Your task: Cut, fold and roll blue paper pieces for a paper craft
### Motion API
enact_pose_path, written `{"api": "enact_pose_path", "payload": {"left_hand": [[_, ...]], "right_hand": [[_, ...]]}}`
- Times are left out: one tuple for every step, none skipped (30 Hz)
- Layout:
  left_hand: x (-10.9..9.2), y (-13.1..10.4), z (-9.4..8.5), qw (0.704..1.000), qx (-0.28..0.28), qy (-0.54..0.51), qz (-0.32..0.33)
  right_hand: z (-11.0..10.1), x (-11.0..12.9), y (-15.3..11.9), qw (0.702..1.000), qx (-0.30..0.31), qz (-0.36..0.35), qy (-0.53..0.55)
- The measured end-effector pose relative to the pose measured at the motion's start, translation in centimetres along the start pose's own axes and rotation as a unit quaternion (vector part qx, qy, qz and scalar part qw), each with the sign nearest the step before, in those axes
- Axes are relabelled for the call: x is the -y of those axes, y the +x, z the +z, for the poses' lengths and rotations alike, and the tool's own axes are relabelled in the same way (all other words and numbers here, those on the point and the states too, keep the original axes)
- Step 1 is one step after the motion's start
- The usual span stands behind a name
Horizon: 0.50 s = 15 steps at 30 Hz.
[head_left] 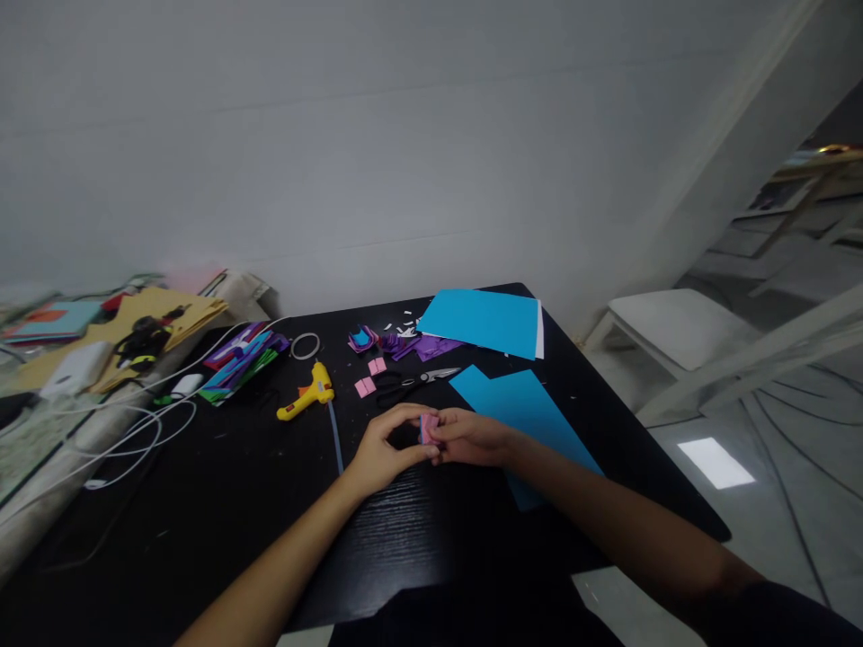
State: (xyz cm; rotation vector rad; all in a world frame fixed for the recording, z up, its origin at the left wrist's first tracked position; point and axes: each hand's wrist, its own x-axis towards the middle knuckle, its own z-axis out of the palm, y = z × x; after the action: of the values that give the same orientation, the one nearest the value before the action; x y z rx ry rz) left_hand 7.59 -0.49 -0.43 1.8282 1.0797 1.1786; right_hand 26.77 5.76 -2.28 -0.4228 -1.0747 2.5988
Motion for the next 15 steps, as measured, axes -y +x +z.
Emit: {"api": "enact_pose_path", "payload": {"left_hand": [[-0.05, -0.06, 0.03, 1.000, -0.001, 0.005, -0.006], [-0.09, -0.11, 0.05, 1.000, -0.002, 0.009, -0.009], [-0.13, -0.15, 0.06, 1.000, -0.003, 0.013, -0.011], [-0.15, -0.17, 0.07, 1.000, -0.004, 0.017, -0.012], [-0.15, -0.18, 0.08, 1.000, -0.004, 0.020, -0.011], [-0.14, -0.17, 0.08, 1.000, -0.004, 0.024, -0.008], [-0.12, -0.16, 0.08, 1.000, -0.004, 0.027, -0.004], [-0.09, -0.14, 0.07, 1.000, -0.005, 0.029, 0.000], [-0.07, -0.13, 0.06, 0.999, -0.005, 0.031, 0.005], [-0.05, -0.11, 0.05, 0.999, -0.004, 0.034, 0.008], [-0.05, -0.10, 0.03, 0.999, -0.004, 0.036, 0.010], [-0.07, -0.10, 0.02, 0.999, -0.003, 0.040, 0.010], [-0.11, -0.10, 0.01, 0.999, -0.002, 0.044, 0.009], [-0.15, -0.11, 0.01, 0.999, -0.002, 0.048, 0.006], [-0.20, -0.13, 0.01, 0.999, -0.003, 0.050, 0.003]], "right_hand": [[0.01, 0.00, 0.00, 1.000, 0.003, -0.001, -0.001], [0.01, 0.00, 0.00, 1.000, 0.007, -0.001, -0.002], [0.03, 0.01, 0.00, 1.000, 0.010, -0.001, -0.004], [0.04, 0.02, -0.01, 1.000, 0.010, 0.000, -0.005], [0.07, 0.04, -0.02, 1.000, 0.010, 0.001, -0.006], [0.10, 0.07, -0.03, 1.000, 0.008, 0.004, -0.006], [0.14, 0.09, -0.04, 1.000, 0.007, 0.007, -0.006], [0.18, 0.11, -0.04, 1.000, 0.006, 0.011, -0.005], [0.22, 0.13, -0.04, 1.000, 0.006, 0.015, -0.003], [0.24, 0.13, -0.03, 1.000, 0.007, 0.018, 0.000], [0.25, 0.13, -0.01, 1.000, 0.009, 0.020, 0.002], [0.24, 0.11, 0.01, 1.000, 0.011, 0.021, 0.004], [0.22, 0.07, 0.03, 1.000, 0.012, 0.021, 0.006], [0.18, 0.03, 0.05, 1.000, 0.011, 0.020, 0.009], [0.14, -0.01, 0.07, 1.000, 0.008, 0.021, 0.013]]}}
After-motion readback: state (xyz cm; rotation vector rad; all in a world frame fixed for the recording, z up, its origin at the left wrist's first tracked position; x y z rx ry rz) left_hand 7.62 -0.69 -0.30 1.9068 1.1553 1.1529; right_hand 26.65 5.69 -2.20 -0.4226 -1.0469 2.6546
